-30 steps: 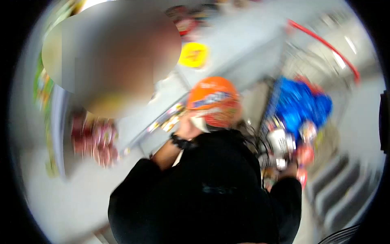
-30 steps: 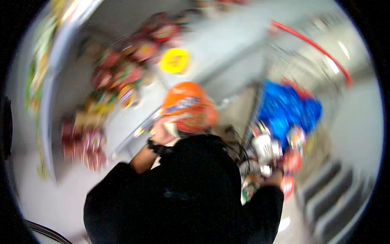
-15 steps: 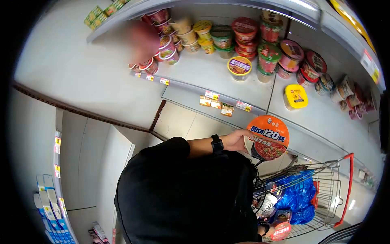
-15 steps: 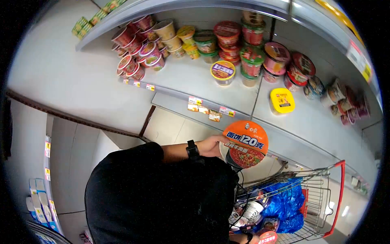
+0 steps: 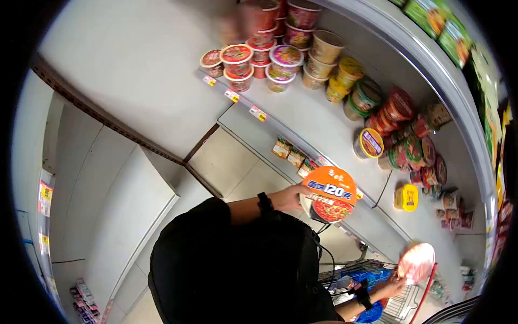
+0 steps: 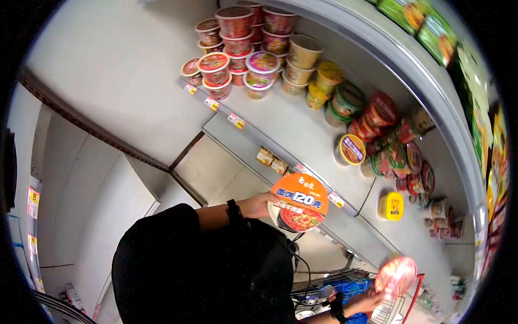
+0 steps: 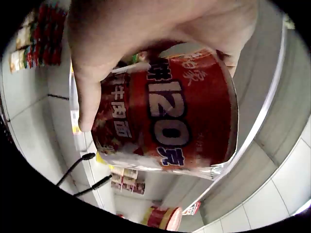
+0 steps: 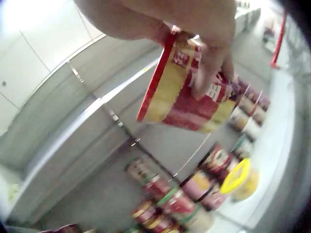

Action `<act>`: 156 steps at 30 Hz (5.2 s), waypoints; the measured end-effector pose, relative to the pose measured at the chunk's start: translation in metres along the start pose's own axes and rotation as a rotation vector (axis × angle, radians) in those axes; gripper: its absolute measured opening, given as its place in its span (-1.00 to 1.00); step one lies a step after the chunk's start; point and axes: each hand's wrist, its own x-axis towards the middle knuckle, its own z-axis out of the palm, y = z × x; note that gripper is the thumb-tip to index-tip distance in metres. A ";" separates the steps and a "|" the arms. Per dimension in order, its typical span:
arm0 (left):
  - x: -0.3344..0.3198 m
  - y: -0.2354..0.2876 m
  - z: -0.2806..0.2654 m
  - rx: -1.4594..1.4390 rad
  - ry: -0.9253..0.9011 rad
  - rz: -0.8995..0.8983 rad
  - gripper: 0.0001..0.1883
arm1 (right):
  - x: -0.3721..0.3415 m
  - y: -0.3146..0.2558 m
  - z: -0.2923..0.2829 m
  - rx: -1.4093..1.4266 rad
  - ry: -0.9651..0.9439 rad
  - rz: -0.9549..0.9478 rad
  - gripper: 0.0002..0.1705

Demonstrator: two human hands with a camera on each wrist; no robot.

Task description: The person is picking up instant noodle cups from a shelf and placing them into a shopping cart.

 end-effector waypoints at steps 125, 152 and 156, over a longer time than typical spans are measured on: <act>-0.182 -0.026 0.043 0.082 0.212 0.022 -0.43 | -0.103 0.046 -0.149 0.342 0.013 0.262 -0.69; -0.221 0.017 0.017 -0.017 0.577 0.763 -0.45 | 0.023 -0.093 0.508 0.455 -0.696 0.284 -0.53; -0.214 -0.001 0.024 -0.057 0.685 0.865 -0.47 | 0.058 -0.064 0.565 0.469 -0.716 0.295 -0.35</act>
